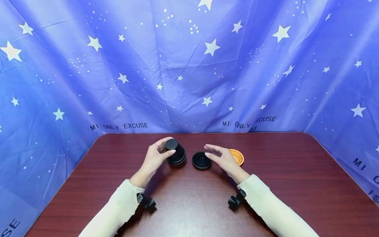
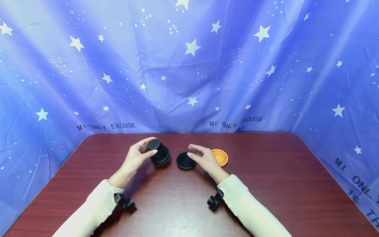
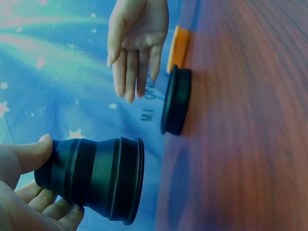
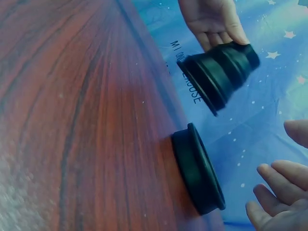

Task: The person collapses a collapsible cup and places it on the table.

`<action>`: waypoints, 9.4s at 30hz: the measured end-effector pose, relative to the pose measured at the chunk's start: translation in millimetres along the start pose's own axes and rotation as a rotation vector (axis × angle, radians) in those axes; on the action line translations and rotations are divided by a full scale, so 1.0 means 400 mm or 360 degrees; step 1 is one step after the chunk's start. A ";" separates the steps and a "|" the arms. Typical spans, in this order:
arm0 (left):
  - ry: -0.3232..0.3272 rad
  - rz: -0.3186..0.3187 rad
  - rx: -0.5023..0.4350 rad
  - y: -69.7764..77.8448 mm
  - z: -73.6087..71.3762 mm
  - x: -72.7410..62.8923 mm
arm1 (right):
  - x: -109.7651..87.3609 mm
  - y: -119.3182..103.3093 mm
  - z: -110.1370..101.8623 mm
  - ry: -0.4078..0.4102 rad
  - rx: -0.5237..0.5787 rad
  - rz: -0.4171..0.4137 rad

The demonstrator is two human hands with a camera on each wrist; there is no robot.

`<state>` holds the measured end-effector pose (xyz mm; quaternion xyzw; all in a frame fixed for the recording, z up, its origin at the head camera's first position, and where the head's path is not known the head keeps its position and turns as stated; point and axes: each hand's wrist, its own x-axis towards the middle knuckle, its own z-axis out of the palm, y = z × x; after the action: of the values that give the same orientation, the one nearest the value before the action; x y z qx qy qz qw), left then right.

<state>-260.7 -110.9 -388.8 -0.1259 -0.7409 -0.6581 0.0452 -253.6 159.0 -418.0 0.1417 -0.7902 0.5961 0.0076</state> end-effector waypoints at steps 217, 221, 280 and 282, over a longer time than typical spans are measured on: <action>-0.0440 0.0424 -0.0014 0.049 0.168 -0.019 | -0.082 -0.146 -0.010 0.0050 -0.0068 -0.0666; -0.0329 0.0466 0.0116 0.042 0.180 -0.018 | -0.084 -0.147 -0.001 0.0193 -0.0153 -0.0750; -0.0572 0.0332 -0.0363 0.050 0.174 -0.028 | -0.060 -0.090 -0.018 0.0201 0.0293 -0.0639; -0.0547 0.0358 -0.0373 0.050 0.176 -0.025 | -0.059 -0.090 -0.018 0.0198 0.0286 -0.0648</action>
<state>-239.1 -40.7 -381.1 -0.3224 -0.6375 -0.6993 -0.0235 -223.8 161.8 -386.3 0.2613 -0.6872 0.6578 0.1637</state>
